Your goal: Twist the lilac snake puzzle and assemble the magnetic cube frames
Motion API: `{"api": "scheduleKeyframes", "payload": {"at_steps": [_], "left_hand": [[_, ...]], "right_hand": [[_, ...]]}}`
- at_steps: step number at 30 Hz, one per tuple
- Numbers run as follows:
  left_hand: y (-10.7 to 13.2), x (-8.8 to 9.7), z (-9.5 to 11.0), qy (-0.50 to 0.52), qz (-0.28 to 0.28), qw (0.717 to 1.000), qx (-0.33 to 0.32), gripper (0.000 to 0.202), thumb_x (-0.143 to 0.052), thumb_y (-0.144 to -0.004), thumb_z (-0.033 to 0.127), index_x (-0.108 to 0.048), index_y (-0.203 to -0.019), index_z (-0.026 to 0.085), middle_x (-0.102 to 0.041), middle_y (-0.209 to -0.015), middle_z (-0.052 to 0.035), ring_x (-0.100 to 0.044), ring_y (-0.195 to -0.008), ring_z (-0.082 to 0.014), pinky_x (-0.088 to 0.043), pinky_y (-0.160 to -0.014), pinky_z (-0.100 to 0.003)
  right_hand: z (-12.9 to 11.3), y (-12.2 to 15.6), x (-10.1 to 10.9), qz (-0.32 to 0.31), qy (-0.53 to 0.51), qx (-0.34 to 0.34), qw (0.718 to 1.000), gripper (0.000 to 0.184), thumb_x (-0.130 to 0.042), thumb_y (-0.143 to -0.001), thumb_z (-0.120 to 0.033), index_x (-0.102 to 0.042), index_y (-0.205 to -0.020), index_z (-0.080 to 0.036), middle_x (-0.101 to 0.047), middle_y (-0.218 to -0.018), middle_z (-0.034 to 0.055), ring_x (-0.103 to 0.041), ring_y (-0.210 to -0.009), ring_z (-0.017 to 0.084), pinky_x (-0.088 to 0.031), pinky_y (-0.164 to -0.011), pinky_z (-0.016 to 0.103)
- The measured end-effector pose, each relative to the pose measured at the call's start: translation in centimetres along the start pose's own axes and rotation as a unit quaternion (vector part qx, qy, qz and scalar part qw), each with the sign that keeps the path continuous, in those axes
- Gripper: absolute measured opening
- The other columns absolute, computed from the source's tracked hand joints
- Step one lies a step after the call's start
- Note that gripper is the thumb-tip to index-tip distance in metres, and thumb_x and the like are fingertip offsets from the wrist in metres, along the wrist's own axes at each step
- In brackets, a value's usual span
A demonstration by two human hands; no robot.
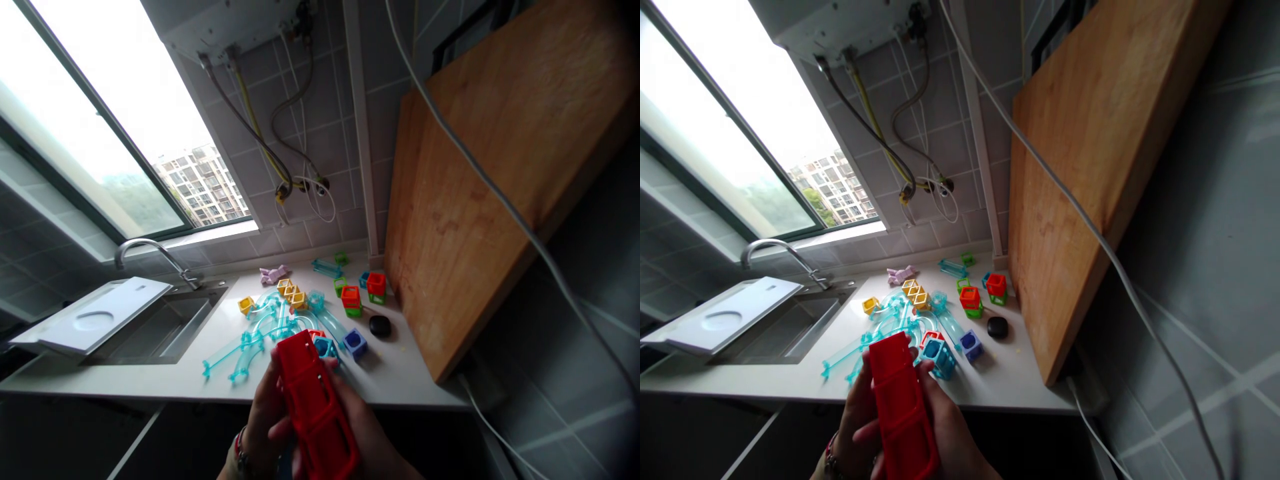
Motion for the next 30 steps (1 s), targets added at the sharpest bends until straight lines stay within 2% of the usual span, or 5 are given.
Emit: {"api": "scheduleKeyframes", "payload": {"at_steps": [3,8,19,25,30], "left_hand": [[-0.2,-0.4,0.6,0.029,0.004,0.999,0.016,0.057,-0.059,-0.096,0.066,-0.078,-0.112,0.014,-0.069,-0.058,-0.0012,-0.034,-0.03,0.0011,-0.032,-0.034,-0.009],[-0.3,-1.0,1.3,-0.049,0.048,0.997,0.025,0.066,-0.06,-0.09,0.073,-0.079,-0.09,0.01,-0.058,-0.045,-0.0015,-0.044,-0.034,-0.0057,-0.043,-0.039,-0.015],[-0.4,-0.8,1.5,-0.092,0.097,0.99,-0.033,0.066,-0.067,-0.089,0.066,-0.07,-0.134,0.018,-0.08,-0.093,-0.0117,-0.053,-0.043,-0.0061,-0.039,-0.038,-0.016],[-1.5,-0.7,0.2,-0.046,0.082,0.995,0.023,0.065,-0.052,-0.098,0.067,-0.069,-0.135,0.015,-0.072,-0.068,-0.0052,-0.043,-0.034,-0.0047,-0.033,-0.031,-0.014],[-1.9,0.0,0.3,-0.019,0.092,0.995,0.026,0.062,-0.059,-0.094,0.067,-0.071,-0.129,0.018,-0.066,-0.059,-0.0009,-0.044,-0.033,-0.0065,-0.035,-0.031,-0.016]], "right_hand": [[-0.6,0.2,0.2,0.017,0.005,0.041,0.999,0.079,-0.048,-0.091,-0.079,-0.072,-0.113,-0.008,-0.08,-0.091,0.0161,-0.07,-0.054,0.016,-0.053,-0.049,0.024],[-1.4,1.0,0.2,0.009,0.058,0.054,0.997,0.063,-0.064,-0.091,-0.061,-0.066,-0.125,-0.009,-0.08,-0.093,0.0161,-0.073,-0.059,0.018,-0.058,-0.053,0.027],[-1.7,1.3,0.4,0.084,0.081,0.072,0.991,0.057,-0.076,-0.085,-0.051,-0.065,-0.123,-0.01,-0.079,-0.089,0.0117,-0.073,-0.056,0.017,-0.054,-0.053,0.025],[-2.1,1.5,0.2,0.148,0.025,0.064,0.987,0.065,-0.058,-0.093,-0.068,-0.07,-0.116,-0.009,-0.078,-0.104,0.0159,-0.076,-0.077,0.022,-0.061,-0.062,0.031],[-2.3,1.8,-0.1,0.108,0.055,0.078,0.99,0.052,-0.07,-0.088,-0.047,-0.065,-0.129,-0.016,-0.075,-0.114,0.0139,-0.076,-0.088,0.025,-0.064,-0.069,0.037]]}}
Point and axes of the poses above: each hand's wrist, its own y-axis away from the middle knuckle, its own x-axis out of the back of the hand, z = x × y, the point moved 4 cm from there along -y, towards the middle knuckle
